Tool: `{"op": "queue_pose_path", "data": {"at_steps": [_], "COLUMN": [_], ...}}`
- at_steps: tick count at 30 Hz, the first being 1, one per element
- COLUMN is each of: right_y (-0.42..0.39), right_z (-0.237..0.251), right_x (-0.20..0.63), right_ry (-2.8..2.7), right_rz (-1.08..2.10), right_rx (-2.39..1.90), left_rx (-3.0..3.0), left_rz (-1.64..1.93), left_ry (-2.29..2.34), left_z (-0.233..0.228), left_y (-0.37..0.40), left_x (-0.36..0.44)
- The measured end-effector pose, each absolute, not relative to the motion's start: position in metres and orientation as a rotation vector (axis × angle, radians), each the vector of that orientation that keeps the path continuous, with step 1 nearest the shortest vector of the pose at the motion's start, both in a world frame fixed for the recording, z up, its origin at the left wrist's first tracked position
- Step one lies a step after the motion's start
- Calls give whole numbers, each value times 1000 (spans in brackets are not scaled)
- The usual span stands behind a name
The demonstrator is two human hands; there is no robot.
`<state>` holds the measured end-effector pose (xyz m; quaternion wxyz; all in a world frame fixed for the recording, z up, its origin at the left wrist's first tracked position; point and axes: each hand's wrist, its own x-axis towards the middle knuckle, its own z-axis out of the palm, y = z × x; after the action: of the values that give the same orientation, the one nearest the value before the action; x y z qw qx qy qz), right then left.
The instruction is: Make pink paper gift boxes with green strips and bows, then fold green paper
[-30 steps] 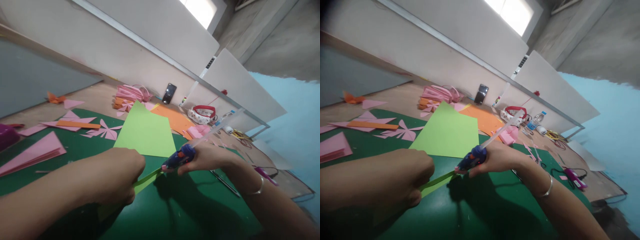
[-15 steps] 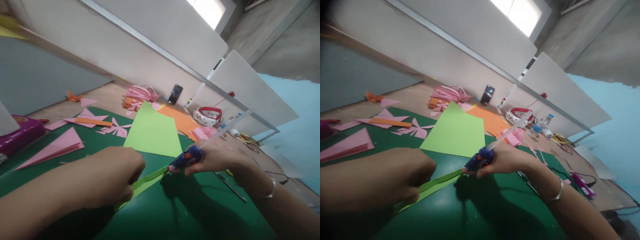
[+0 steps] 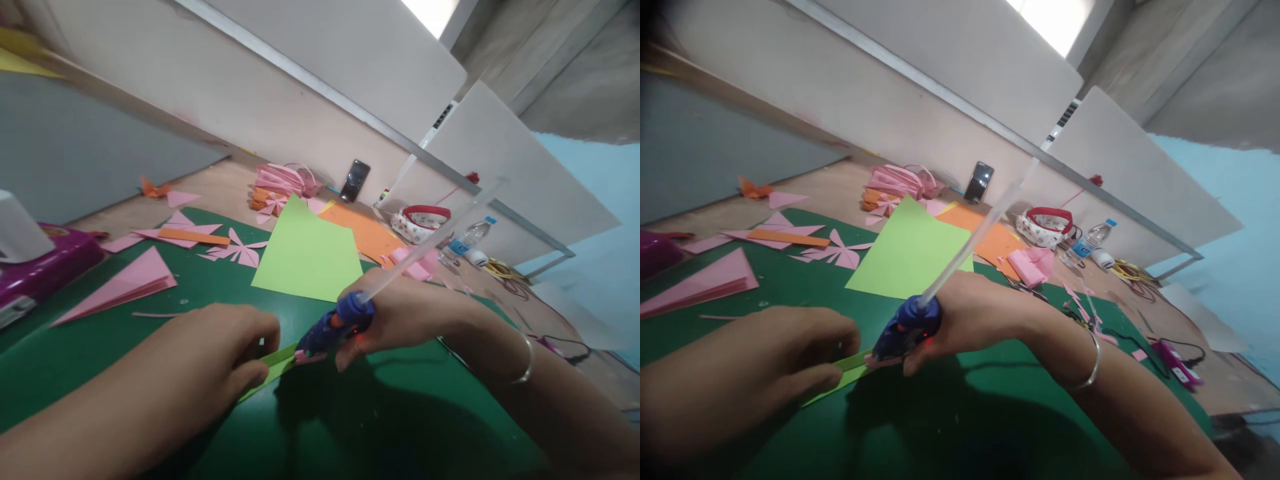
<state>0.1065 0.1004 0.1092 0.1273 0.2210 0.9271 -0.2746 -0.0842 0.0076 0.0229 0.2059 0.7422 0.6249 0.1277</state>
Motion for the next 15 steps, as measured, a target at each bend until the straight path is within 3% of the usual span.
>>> {"op": "queue_pose_path", "data": {"at_steps": [15], "right_y": [99], "right_z": [106], "right_x": [94], "right_ry": [2673], "right_rz": [-866], "right_rx": [578], "left_rx": [1871], "left_rz": [674], "left_ry": [1699], "left_z": [11], "left_y": [-22], "left_x": [-92]}}
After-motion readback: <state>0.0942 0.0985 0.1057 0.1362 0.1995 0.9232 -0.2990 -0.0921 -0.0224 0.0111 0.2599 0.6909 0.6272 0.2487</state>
